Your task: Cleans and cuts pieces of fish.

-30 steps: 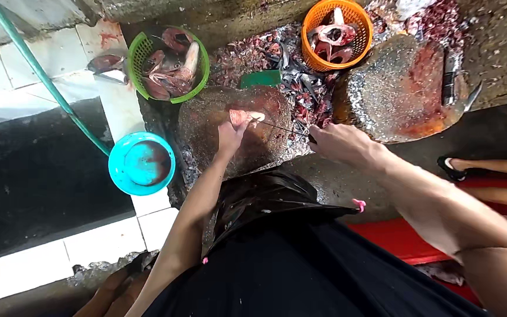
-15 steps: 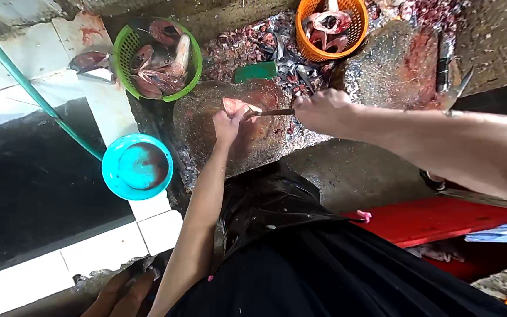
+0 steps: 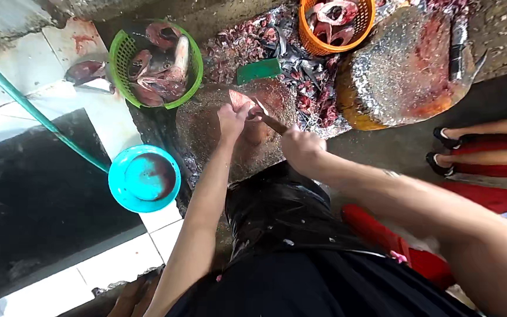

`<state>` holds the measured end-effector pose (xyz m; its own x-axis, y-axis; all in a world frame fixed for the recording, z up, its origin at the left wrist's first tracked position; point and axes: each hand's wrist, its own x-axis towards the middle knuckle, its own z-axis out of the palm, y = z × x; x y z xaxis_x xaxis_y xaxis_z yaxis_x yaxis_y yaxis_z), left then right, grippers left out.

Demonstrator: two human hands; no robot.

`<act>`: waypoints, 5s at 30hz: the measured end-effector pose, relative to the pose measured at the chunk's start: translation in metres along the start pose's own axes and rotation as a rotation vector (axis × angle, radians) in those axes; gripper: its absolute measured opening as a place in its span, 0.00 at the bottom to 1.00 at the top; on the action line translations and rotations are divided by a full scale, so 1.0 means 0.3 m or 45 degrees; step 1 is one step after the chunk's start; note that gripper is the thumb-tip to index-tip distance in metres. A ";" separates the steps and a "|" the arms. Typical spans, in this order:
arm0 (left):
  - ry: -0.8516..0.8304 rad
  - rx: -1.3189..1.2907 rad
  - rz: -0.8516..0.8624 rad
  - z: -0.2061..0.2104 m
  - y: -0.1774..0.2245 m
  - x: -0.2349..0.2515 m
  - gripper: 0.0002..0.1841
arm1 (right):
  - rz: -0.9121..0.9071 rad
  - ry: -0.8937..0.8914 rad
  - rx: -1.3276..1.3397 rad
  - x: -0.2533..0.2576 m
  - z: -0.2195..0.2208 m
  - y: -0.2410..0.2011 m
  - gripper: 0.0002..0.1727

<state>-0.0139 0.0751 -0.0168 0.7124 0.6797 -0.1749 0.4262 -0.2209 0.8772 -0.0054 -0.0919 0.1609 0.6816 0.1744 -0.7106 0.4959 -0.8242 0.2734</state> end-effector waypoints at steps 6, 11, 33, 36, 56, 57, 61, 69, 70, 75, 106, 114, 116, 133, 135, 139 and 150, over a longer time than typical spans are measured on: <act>-0.019 -0.022 -0.038 -0.050 0.054 0.103 0.23 | -0.050 0.179 0.232 0.105 0.068 0.028 0.17; 0.090 -0.116 0.024 0.009 0.024 0.099 0.20 | -0.056 0.223 0.580 0.233 0.312 0.071 0.26; 0.308 0.177 -0.257 0.025 0.186 0.068 0.20 | -0.613 -0.097 0.485 0.400 0.010 0.398 0.26; 0.302 0.360 -0.522 0.046 0.236 0.022 0.23 | -0.670 -0.021 0.211 0.418 -0.063 0.462 0.24; 0.469 0.429 -0.886 0.015 0.216 -0.056 0.27 | -0.893 0.045 -0.485 0.366 -0.250 0.226 0.15; 0.475 0.403 -0.902 0.005 0.202 -0.058 0.27 | -0.887 0.074 -0.398 0.394 -0.210 0.257 0.17; 0.469 0.375 -0.874 -0.003 0.186 -0.030 0.23 | -0.755 0.137 -0.314 0.430 -0.141 0.249 0.21; 0.616 0.294 -0.990 0.058 0.227 -0.035 0.19 | -0.745 0.158 -0.225 0.438 -0.065 0.188 0.25; 0.681 0.250 -0.989 0.053 0.234 -0.041 0.19 | -0.729 0.115 -0.126 0.459 -0.060 0.179 0.25; 1.007 0.100 -0.883 0.177 0.200 -0.202 0.21 | -0.722 -0.013 0.251 0.554 0.028 0.228 0.28; 0.809 0.179 -0.291 -0.166 0.211 -0.310 0.22 | -0.735 0.252 0.433 0.611 0.246 0.541 0.32; 1.085 0.073 -0.530 -0.110 -0.017 -0.773 0.23 | -0.796 0.409 0.217 0.653 0.247 0.546 0.32; 1.147 0.058 -0.674 -0.033 -0.069 -0.905 0.22 | -0.799 0.433 0.147 0.654 0.240 0.536 0.32; 1.232 -0.379 -2.180 0.910 -0.317 -1.856 0.20 | -0.850 0.596 -0.394 0.672 0.140 0.529 0.34; 1.163 -0.424 -2.264 0.952 -0.301 -1.881 0.20 | -0.855 0.618 -0.413 0.676 0.136 0.531 0.34; 1.152 -0.345 -2.250 0.954 -0.287 -1.885 0.19 | -0.825 0.586 -0.424 0.660 0.139 0.532 0.36; 1.305 0.077 -0.703 -0.039 0.024 -0.946 0.12 | -0.706 0.428 0.017 0.622 0.165 0.559 0.33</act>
<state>-0.2195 -0.1114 0.0444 -0.3509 0.9346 -0.0587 0.5833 0.2673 0.7670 0.1784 -0.2240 0.0420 0.4588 0.7332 -0.5019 0.8175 -0.5697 -0.0850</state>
